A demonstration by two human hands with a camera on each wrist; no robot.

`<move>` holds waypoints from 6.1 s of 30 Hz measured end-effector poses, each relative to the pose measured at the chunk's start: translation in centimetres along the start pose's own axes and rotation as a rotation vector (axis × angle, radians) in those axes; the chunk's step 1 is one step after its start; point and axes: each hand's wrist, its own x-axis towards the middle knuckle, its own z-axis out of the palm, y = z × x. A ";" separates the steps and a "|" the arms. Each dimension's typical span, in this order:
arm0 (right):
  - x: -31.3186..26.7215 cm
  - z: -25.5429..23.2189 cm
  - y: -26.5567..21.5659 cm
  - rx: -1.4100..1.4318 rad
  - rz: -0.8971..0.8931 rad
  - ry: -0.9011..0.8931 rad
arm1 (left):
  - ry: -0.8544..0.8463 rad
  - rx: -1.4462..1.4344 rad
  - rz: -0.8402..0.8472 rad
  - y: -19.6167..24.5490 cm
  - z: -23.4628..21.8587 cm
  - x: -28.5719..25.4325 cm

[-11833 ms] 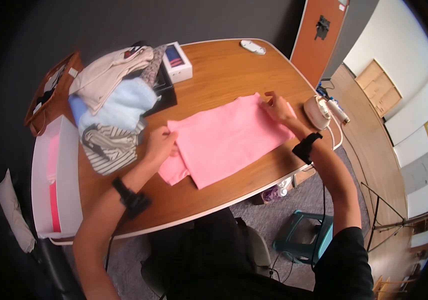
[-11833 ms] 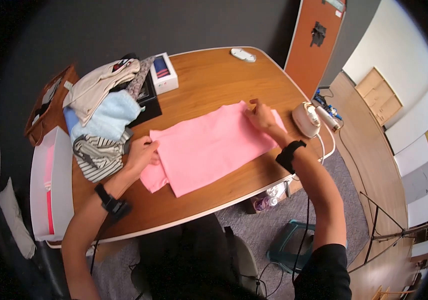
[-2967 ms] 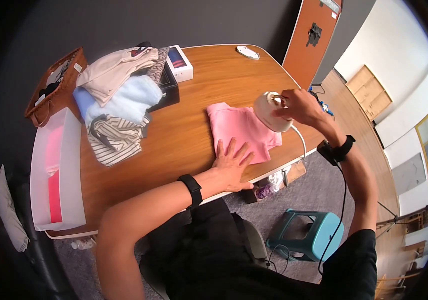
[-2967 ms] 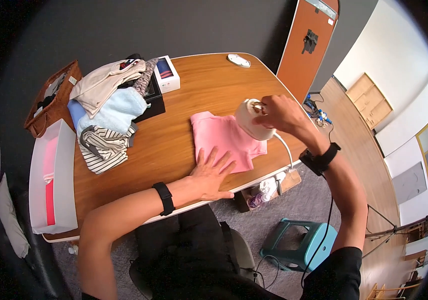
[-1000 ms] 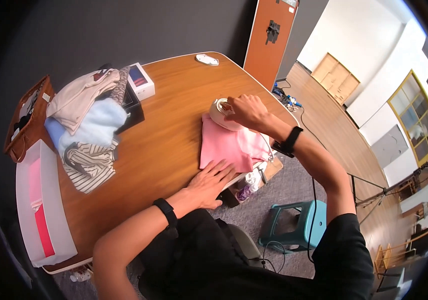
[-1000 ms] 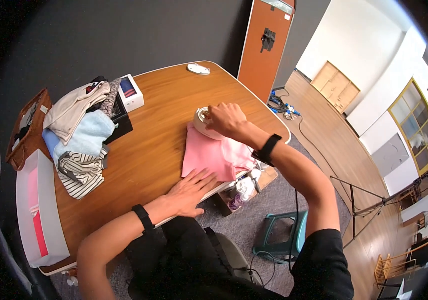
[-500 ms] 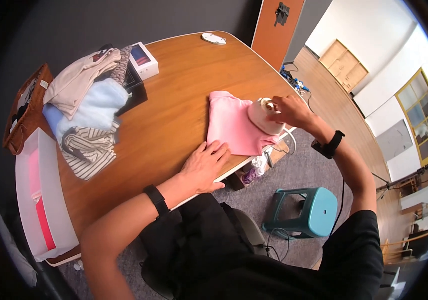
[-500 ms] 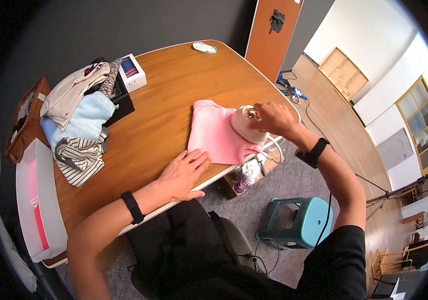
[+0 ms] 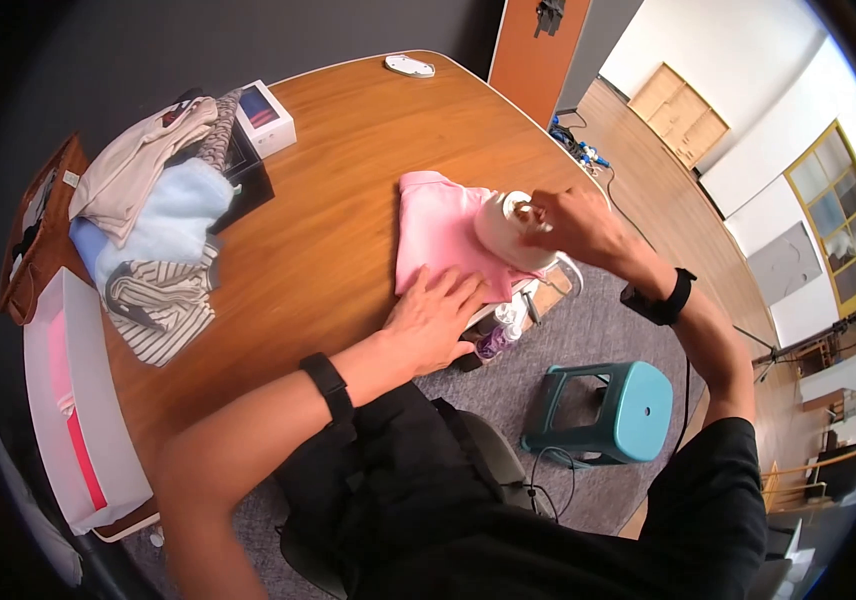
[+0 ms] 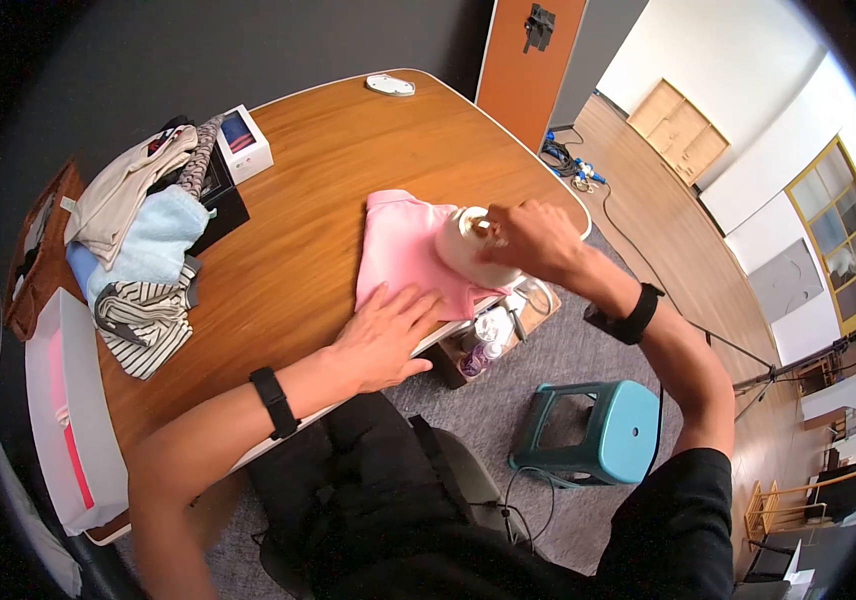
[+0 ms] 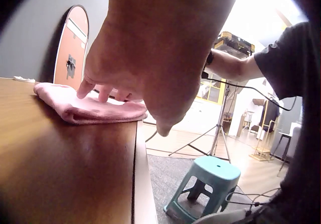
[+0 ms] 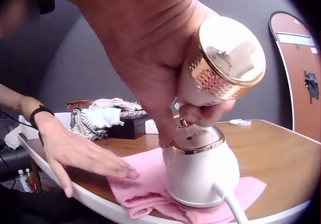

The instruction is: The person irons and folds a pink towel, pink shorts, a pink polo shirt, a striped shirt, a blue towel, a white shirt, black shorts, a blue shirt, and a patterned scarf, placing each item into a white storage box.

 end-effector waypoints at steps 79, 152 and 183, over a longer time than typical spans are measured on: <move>0.1 13.9 -12.6 0.781 -0.419 0.409 | 0.736 -0.969 -1.669 -5.8 -23.2 -53.4; 0.1 16.0 -13.2 0.692 -0.350 0.509 | -0.426 0.086 -1.612 -6.2 -18.7 -54.5; -0.6 13.5 -13.3 0.680 -0.366 0.588 | 0.104 0.407 -1.082 -17.0 -26.8 -33.9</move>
